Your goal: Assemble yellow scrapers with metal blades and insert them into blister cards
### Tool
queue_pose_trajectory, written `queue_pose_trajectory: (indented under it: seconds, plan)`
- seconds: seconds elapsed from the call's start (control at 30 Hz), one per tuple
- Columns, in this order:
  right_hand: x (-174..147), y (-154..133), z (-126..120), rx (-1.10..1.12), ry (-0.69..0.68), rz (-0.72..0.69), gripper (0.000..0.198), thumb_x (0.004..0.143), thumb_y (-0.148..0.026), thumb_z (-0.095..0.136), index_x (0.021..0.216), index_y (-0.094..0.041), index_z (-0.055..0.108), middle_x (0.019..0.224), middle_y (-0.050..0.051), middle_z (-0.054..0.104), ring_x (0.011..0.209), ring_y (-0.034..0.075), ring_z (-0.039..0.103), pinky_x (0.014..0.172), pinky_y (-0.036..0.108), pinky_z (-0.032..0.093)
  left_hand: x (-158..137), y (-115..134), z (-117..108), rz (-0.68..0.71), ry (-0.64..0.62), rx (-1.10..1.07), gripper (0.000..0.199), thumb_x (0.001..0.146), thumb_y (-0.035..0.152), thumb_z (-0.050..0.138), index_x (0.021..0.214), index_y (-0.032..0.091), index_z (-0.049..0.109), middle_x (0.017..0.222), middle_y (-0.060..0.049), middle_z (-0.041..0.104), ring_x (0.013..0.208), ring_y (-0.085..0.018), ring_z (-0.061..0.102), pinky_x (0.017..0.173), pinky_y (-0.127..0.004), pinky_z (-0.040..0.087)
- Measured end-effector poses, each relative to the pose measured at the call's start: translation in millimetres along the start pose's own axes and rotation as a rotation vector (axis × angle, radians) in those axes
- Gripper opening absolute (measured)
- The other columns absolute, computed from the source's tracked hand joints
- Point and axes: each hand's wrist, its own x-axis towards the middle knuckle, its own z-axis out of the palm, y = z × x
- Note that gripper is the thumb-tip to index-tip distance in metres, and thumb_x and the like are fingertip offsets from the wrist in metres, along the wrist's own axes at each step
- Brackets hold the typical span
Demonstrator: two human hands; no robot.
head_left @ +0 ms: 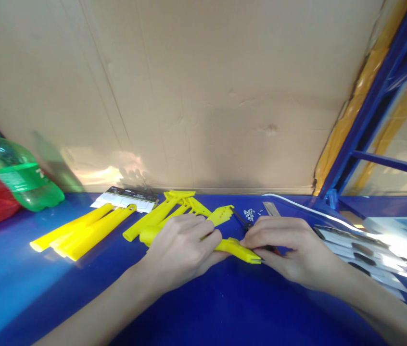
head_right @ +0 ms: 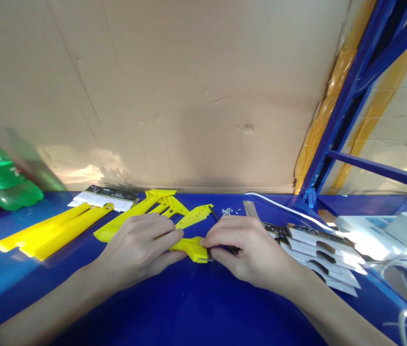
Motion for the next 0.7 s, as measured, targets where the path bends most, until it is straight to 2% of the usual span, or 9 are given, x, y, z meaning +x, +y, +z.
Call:
queue_pose_trajectory:
  seconds: [0.33, 0.43, 0.57, 0.7]
  plan:
    - [-1, -8, 8, -0.041, 0.038, 0.0, 0.02, 0.092, -0.004, 0.057, 0.091, -0.02, 0.07, 0.083, 0.006, 0.075, 0.074, 0.018, 0.066, 0.071, 0.03, 0.052, 0, 0, 1, 0.006, 0.017, -0.022, 0.049, 0.106, 0.037, 0.045, 0.066, 0.017, 0.062, 0.06, -0.001, 0.06, 0.055, -0.017, 0.058, 0.053, -0.035, 0.034]
    - [-1, -7, 9, -0.031, 0.048, 0.136, 0.014, 0.093, -0.013, 0.063, 0.085, -0.02, 0.071, 0.077, 0.004, 0.073, 0.069, 0.017, 0.063, 0.064, 0.028, 0.049, -1, 0, 1, -0.072, -0.026, -0.091, 0.043, 0.104, 0.04, 0.051, 0.071, 0.017, 0.066, 0.064, -0.001, 0.066, 0.057, -0.018, 0.063, 0.054, -0.035, 0.035]
    - [1, -6, 9, 0.14, 0.05, 0.407, 0.021, 0.093, -0.034, 0.071, 0.077, -0.02, 0.069, 0.073, 0.003, 0.071, 0.068, 0.018, 0.063, 0.058, 0.027, 0.047, 3, -2, -6, -0.258, -0.211, -0.307, 0.029, 0.097, 0.043, 0.063, 0.084, 0.02, 0.073, 0.074, -0.001, 0.074, 0.066, -0.02, 0.069, 0.061, -0.032, 0.038]
    - [3, -4, 12, 0.361, 0.032, 0.547, 0.032, 0.089, -0.049, 0.074, 0.077, -0.019, 0.068, 0.075, 0.004, 0.071, 0.07, 0.019, 0.064, 0.064, 0.029, 0.052, 10, -3, -15, -0.408, -0.427, -0.494, 0.029, 0.093, 0.045, 0.067, 0.08, 0.02, 0.073, 0.073, -0.001, 0.074, 0.065, -0.018, 0.065, 0.062, -0.03, 0.037]
